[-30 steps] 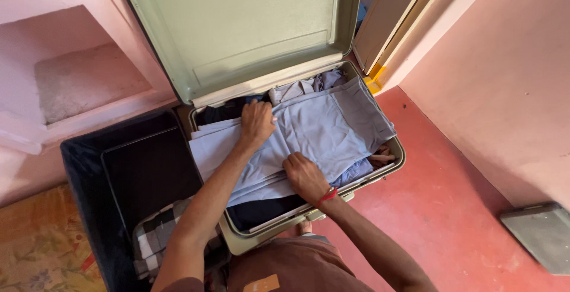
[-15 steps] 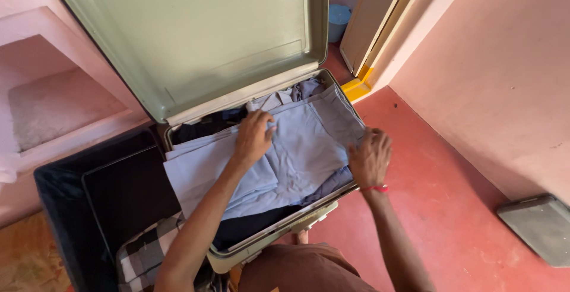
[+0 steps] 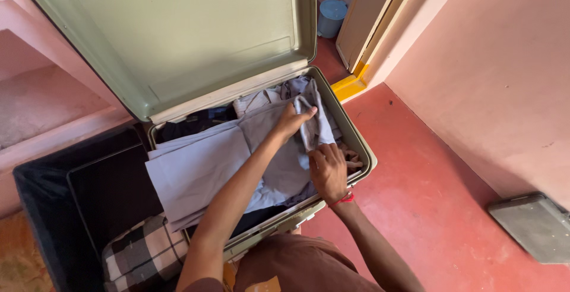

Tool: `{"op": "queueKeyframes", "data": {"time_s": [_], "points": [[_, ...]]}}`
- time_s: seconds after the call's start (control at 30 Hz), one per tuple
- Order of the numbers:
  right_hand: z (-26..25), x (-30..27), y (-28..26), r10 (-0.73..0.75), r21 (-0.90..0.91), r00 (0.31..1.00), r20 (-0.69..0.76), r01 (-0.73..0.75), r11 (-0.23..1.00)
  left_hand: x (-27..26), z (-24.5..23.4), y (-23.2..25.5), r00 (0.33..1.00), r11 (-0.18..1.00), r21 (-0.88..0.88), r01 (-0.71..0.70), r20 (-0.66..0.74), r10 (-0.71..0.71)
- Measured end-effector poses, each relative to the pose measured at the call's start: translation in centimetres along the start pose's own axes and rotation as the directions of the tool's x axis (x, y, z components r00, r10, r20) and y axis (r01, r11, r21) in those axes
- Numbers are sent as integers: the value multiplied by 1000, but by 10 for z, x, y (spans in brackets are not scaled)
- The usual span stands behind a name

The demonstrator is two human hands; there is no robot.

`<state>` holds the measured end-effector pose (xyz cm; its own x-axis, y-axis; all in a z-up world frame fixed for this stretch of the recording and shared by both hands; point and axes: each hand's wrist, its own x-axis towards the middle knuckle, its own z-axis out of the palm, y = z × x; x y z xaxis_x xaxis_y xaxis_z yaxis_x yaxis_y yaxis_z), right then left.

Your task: The person folds and organizes various items of clothing, including shirts and trousers, into two suitcases, rearranging them to fit properly.

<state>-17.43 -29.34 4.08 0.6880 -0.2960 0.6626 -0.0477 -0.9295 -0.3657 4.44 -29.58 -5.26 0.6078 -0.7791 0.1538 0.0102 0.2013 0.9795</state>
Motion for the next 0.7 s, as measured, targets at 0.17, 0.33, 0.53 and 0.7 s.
{"op": "queueKeyframes", "data": {"time_s": [0.17, 0.33, 0.53, 0.7], "points": [[1, 6, 18, 139, 4, 987, -77, -139, 990, 27, 15, -30, 957, 980, 80, 183, -244, -159], [12, 5, 69, 397, -51, 910, -118, -405, 913, 33, 17, -29, 948, 960, -100, 263, -159, -276], [7, 32, 66, 547, -55, 825, 145, -545, 836, 17, -11, -6, 960, 964, -92, 248, -107, -257], [-8, 47, -43, 257, 291, 966, -9, -243, 925, -26, -79, 83, 936, 945, -103, 310, -140, -322]]}}
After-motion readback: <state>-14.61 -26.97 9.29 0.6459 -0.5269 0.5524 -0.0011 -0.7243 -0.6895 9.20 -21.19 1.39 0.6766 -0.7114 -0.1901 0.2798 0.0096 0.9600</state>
